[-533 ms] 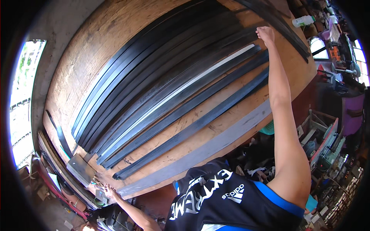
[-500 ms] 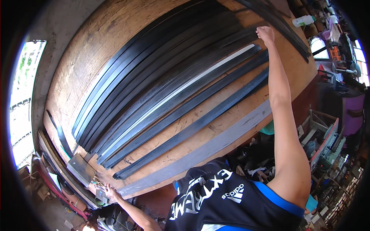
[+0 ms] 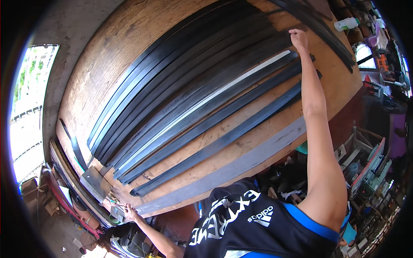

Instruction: Applying a liquid finish or dye to long leather strips using a brush.

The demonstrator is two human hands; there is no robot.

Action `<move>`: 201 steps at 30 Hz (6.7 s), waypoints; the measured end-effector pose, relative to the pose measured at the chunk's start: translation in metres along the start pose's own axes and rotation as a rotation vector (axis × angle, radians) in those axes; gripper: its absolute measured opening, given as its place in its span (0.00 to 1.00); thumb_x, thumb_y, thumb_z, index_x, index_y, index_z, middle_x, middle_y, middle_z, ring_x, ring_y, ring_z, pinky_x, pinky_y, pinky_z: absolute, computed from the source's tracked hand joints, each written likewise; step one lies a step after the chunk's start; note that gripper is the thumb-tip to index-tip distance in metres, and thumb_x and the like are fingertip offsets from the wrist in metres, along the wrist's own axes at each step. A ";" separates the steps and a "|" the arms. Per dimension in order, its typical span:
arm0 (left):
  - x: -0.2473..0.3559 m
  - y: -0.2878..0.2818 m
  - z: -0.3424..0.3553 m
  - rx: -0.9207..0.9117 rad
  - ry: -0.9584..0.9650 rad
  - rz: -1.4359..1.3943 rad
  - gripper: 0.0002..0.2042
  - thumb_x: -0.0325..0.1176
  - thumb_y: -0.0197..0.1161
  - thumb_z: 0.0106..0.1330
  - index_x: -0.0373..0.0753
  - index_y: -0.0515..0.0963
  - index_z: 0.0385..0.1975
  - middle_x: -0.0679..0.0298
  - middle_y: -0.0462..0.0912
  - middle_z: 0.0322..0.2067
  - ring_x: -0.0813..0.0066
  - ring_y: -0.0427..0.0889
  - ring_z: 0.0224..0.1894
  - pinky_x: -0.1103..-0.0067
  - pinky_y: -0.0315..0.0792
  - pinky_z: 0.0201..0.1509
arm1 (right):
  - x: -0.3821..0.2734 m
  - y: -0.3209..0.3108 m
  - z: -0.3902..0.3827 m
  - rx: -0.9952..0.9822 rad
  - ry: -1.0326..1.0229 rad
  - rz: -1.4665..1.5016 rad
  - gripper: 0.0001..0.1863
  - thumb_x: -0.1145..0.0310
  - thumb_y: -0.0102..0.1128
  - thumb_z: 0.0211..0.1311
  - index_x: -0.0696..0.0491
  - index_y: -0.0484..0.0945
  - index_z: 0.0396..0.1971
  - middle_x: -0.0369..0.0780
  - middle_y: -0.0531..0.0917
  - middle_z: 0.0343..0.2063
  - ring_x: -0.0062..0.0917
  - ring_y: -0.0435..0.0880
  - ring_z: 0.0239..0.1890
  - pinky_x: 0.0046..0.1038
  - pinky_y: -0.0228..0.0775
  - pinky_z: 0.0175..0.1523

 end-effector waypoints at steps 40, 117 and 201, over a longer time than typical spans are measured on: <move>0.175 0.288 -0.375 -1.030 0.339 -0.292 0.16 0.43 0.61 0.69 0.42 0.82 0.51 0.74 0.81 0.30 0.89 0.69 0.24 0.86 0.65 0.27 | -0.031 -0.211 -0.287 -0.206 -0.009 1.146 0.09 0.76 0.48 0.67 0.57 0.72 0.46 0.50 0.82 0.47 0.24 0.83 0.38 0.25 0.78 0.43; -0.198 -0.147 0.125 -0.073 0.311 0.525 0.11 0.40 0.63 0.60 0.40 0.81 0.35 0.51 0.83 0.34 0.53 0.83 0.40 0.66 0.73 0.45 | 0.150 -0.022 -0.512 0.025 0.665 0.899 0.21 0.87 0.57 0.60 0.69 0.67 0.53 0.54 0.78 0.42 0.38 0.83 0.42 0.35 0.83 0.53; -0.160 -0.024 0.255 0.020 0.228 -0.305 0.11 0.30 0.58 0.58 0.48 0.86 0.35 0.56 0.82 0.30 0.68 0.82 0.26 0.73 0.76 0.25 | -0.905 0.273 -1.117 -0.868 -1.936 -0.323 0.47 0.73 0.72 0.45 0.24 0.63 0.66 0.51 0.49 0.72 0.43 0.53 0.72 0.40 0.50 0.74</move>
Point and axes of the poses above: each hand's wrist, its own z-axis towards the middle knuckle, its own y-axis out of the palm, x = y × z, the point moved 9 cm from there along z, towards the middle knuckle
